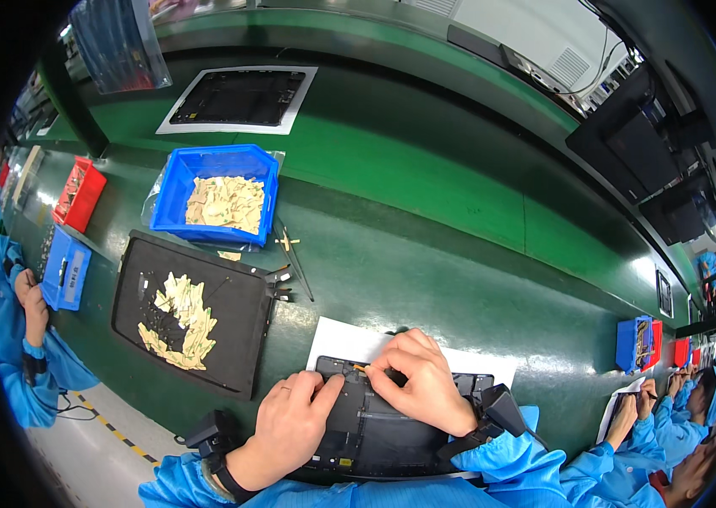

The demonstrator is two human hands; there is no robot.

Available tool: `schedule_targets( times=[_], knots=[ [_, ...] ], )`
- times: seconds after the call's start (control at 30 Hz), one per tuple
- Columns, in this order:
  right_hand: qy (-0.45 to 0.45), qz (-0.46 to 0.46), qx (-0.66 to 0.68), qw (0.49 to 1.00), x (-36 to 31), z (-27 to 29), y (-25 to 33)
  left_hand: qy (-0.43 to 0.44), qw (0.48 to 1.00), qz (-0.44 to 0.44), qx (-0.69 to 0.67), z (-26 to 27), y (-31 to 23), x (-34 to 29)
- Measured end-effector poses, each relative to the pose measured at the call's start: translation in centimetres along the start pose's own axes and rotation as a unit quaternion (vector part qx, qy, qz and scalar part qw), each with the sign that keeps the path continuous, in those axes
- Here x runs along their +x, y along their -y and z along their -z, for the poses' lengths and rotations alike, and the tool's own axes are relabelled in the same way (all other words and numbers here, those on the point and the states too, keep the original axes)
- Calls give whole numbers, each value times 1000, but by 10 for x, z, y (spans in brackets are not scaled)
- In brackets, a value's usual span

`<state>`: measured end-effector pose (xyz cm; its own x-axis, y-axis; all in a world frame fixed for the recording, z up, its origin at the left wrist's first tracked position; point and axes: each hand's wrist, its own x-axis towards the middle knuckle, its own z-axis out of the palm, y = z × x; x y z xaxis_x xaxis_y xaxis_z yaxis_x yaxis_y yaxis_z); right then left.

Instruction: The person assembles internal components into an electronic device by hand, inserting ribbon cables and internal modules from component bins into the device's casing.

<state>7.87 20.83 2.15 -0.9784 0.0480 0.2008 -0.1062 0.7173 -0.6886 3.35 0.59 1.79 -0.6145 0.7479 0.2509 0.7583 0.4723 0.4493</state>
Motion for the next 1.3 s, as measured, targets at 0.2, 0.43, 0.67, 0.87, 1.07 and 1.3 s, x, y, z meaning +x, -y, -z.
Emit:
schedule_targets(
  times=[0.2, 0.43, 0.67, 0.87, 1.07, 1.3],
  knots=[
    [4, 1, -11, 1000, 0, 0, 1, -22, 999, 11, -22, 1, -3, 3],
    [-12, 10, -26, 1000, -1, -2, 0, -9, 1000, -5, 11, -2, 1, 2],
    [-19, 17, -49, 998, -1, -1, 3, -10, 1000, -7, 18, -2, 0, 4],
    [-13, 17, -62, 998, -2, -1, 2, -11, 1000, -5, 22, -4, 0, 5],
    [-19, 31, -73, 997, -3, -3, 1, 11, 997, -25, 73, -2, 0, 6],
    [-20, 33, -81, 996, -3, -4, 1, 41, 992, -38, 114, 0, -1, 8]
  ],
)
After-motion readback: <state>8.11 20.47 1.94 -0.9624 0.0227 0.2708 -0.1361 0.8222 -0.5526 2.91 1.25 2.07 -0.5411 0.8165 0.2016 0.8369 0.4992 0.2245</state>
